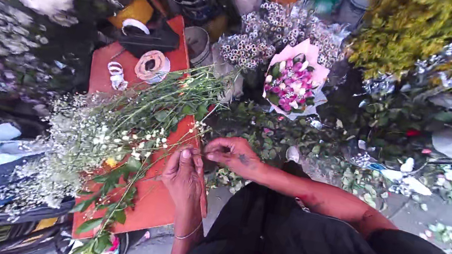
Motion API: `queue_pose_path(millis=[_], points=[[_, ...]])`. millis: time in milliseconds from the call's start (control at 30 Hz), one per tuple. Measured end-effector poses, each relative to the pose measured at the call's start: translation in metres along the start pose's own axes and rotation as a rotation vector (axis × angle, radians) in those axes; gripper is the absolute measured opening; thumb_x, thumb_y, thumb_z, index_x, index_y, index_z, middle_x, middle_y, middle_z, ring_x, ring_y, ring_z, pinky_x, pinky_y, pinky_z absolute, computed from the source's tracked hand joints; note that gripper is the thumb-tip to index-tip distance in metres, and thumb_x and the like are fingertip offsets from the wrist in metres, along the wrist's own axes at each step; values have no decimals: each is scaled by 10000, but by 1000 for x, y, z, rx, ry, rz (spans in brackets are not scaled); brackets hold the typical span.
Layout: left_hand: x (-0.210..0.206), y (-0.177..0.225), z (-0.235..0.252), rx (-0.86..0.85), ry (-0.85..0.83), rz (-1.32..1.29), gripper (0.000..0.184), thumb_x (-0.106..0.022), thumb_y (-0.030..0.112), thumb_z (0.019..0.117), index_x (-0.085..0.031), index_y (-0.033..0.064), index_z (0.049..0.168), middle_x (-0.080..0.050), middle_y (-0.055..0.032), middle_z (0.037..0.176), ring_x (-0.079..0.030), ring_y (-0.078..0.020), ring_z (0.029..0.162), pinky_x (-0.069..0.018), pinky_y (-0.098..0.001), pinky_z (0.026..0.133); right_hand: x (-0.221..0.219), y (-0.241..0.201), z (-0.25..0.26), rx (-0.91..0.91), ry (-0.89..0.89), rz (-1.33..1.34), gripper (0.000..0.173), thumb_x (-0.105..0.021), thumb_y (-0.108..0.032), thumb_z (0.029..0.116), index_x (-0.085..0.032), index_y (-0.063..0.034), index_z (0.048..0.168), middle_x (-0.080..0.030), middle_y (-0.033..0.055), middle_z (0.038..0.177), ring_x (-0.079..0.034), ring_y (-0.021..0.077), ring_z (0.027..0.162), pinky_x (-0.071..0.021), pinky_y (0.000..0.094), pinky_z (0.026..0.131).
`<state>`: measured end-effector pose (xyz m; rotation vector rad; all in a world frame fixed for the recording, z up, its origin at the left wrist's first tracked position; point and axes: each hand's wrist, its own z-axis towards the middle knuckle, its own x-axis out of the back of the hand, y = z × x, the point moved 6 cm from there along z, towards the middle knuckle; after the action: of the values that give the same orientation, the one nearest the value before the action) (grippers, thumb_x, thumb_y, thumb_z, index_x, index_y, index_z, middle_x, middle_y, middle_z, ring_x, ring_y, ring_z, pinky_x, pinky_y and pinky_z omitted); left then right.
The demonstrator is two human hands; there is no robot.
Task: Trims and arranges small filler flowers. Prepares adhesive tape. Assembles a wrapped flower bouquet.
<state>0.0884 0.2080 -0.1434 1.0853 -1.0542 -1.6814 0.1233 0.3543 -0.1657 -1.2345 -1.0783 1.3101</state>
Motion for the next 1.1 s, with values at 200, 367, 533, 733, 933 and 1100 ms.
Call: queue_pose_path(millis=[200,367,533,733,933,1100], points=[[-70,-38,20,124,-86,15,247,-502,47,1049,-746,83,1041,-757,28,899,-663,-22,660,-560,-167,592,77,13,-7,6,136,-57,184,-668,-145,972,-756,-4,1050,-725,82,987,-655,71,906,-528,241,846],[-127,-72,35,141,-141,130,209,-534,44,1033,-741,35,1054,-747,6,912,-611,-5,610,-511,-150,537,145,26,-5,25,153,-155,193,-677,-167,964,-766,2,993,-700,126,974,-640,132,912,-504,268,835],[-184,-108,54,186,-115,169,222,-528,21,1019,-750,40,1009,-740,25,881,-598,1,604,-508,-156,543,213,43,-1,-30,223,32,185,-679,-150,958,-752,18,981,-672,88,928,-620,76,846,-516,214,776],[-237,-101,74,-86,-27,199,209,-557,129,1045,-763,162,1033,-743,83,962,-644,6,669,-550,-158,586,298,131,-10,-582,571,370,79,-644,-74,966,-688,-9,968,-640,-13,801,-526,31,632,-466,219,611],[-240,-174,58,58,-212,694,275,-778,122,862,-706,-103,1003,-721,-95,960,-693,-44,851,-604,-236,801,313,101,-6,13,437,-311,176,-670,-144,951,-760,7,944,-701,157,926,-681,189,843,-573,330,791],[-246,-187,51,-29,-263,715,143,-655,37,882,-740,-79,884,-746,-130,955,-700,-83,950,-560,-225,895,295,85,-5,161,328,-559,184,-633,-147,940,-741,-9,885,-711,184,898,-693,323,827,-549,462,752]])
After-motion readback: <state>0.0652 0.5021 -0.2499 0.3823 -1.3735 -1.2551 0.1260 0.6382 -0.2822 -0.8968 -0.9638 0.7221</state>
